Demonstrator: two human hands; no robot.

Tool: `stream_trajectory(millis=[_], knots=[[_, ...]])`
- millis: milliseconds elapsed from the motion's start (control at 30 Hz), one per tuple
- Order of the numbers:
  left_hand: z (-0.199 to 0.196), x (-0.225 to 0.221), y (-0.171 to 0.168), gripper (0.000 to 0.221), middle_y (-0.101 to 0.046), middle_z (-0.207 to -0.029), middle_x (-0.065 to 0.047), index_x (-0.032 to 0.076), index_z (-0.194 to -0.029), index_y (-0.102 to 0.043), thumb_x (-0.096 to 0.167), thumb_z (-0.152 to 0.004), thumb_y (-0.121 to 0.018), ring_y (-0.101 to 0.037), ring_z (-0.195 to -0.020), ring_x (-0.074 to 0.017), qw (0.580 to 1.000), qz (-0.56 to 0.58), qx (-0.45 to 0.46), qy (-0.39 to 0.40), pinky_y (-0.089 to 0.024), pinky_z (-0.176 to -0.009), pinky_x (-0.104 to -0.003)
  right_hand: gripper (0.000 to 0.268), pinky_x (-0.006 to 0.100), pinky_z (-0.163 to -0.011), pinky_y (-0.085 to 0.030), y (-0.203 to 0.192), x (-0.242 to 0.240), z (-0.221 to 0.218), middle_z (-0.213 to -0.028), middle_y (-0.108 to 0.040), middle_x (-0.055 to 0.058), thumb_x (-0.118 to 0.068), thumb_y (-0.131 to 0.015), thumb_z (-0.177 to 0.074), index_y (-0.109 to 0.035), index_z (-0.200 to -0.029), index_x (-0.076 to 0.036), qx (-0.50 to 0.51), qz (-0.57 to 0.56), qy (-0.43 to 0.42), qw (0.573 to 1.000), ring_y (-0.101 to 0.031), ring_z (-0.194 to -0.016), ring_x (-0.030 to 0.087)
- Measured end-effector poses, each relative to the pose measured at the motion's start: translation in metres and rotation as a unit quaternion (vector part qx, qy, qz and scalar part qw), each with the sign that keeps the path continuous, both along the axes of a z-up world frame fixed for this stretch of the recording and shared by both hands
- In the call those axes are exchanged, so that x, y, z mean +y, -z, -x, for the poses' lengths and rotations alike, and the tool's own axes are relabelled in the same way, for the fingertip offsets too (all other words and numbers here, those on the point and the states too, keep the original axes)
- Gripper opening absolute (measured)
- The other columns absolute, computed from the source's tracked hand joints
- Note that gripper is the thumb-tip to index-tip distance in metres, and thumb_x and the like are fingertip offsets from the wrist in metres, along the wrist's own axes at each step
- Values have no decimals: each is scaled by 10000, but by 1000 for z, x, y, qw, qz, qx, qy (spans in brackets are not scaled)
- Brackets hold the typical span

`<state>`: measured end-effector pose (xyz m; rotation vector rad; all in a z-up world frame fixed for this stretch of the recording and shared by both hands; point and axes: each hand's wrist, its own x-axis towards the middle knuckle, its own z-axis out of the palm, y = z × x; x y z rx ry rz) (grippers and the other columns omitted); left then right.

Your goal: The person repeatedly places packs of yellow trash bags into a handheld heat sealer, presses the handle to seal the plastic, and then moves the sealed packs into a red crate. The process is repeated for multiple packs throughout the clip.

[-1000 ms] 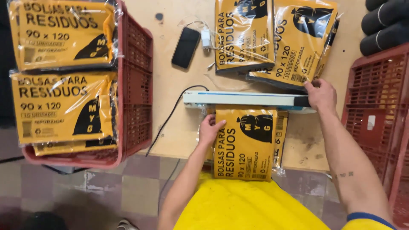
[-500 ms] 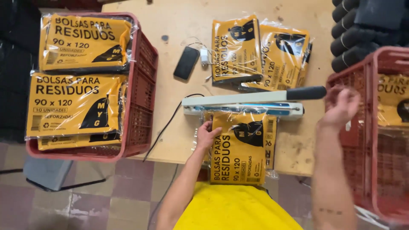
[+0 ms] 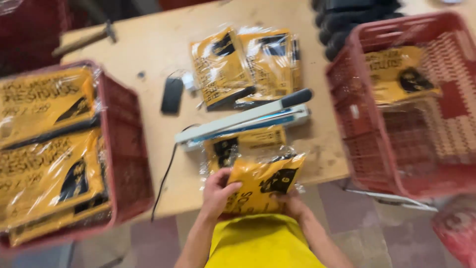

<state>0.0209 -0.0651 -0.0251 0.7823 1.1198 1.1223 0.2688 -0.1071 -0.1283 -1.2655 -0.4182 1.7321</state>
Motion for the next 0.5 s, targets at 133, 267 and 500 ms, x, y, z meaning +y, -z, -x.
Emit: stream_trajectory(millis=[133, 267, 500], knots=[[8, 11, -56, 309, -692, -1129, -135, 48, -1182, -627, 82, -884, -700, -693, -1014, -277, 983, -126, -118, 58, -615, -839, -397, 731, 570, -1004, -531, 19, -8, -52, -1363, -611, 248, 103, -743, -709, -508, -1396, 19, 146, -105, 88, 980, -613, -1202, 421], [22, 21, -54, 247, -709, -1128, -109, 56, -1198, -624, 75, -954, -661, -683, -1049, -227, 968, -226, -75, 77, -570, -965, -346, 463, 449, -904, -574, -9, 21, -156, -1234, -734, 46, -168, -736, -723, -716, -1186, -178, 116, -159, 282, 939, -689, -1116, 269], [24, 0, -37, 183, -748, -961, -134, 32, -1068, -681, -14, -908, -605, -729, -898, -234, 997, -34, 15, 63, -622, -868, -343, 596, 525, -1307, -539, -183, 179, -257, -1462, -738, 152, -277, -756, -803, -717, -1360, -69, 81, -264, 378, 884, -665, -1460, 356]])
